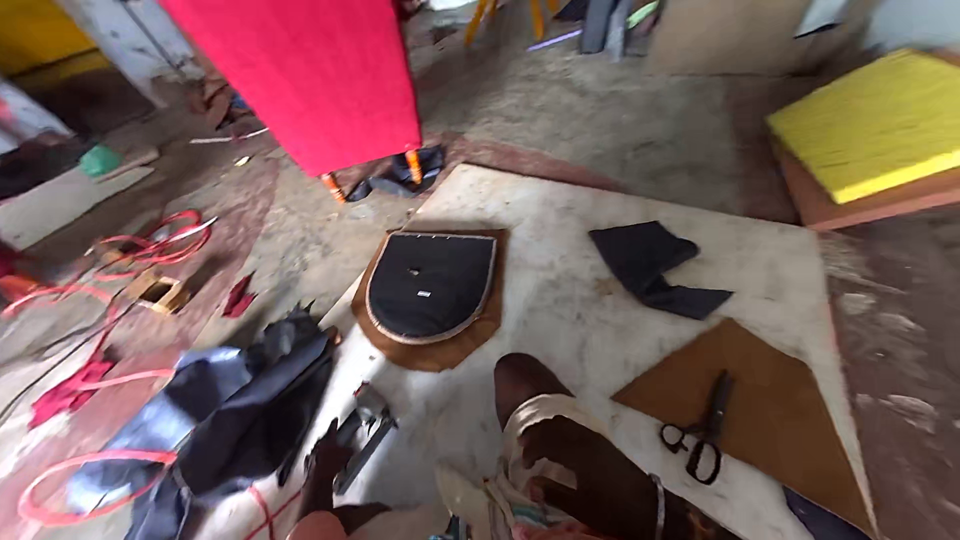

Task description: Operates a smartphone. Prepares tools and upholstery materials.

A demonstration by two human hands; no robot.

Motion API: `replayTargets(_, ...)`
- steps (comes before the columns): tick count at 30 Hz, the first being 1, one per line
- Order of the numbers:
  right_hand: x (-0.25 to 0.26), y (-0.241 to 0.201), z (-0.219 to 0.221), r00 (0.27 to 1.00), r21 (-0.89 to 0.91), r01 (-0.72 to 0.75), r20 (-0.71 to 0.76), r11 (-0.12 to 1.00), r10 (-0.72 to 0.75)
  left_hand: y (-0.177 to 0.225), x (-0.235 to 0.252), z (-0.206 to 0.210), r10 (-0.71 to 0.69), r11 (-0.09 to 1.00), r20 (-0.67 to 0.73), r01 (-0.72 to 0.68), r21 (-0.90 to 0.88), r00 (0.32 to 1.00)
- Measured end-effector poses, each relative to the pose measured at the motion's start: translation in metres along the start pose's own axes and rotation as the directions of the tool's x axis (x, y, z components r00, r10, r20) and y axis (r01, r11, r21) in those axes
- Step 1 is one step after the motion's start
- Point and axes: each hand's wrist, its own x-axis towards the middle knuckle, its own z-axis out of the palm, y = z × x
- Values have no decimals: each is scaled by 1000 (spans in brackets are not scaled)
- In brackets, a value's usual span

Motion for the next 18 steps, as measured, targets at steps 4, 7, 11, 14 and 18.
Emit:
replayTargets(4,6,-12,11,997,96,-57,-50,994,62,-6,23,-8,-12,994,146,-4,111,989)
replayTargets(7,33,-20,33,998,234,-39,59,971,26,0,2,-37,103,995,114,-102,-15,988)
replayTargets(11,81,-28,96,905,418,-325,398,848,151,69,-101,-94,123,992,-75,-122,26,990)
replayTargets(14,115,-57,142,846,685,-531,459,499,271,108,-180,-107,109,990,-345,-133,-47,932)
replayTargets(18,135,-119,125,871,937,-297,186,186,455,150,-285,-94,184,934,-649,-337,-118,739)
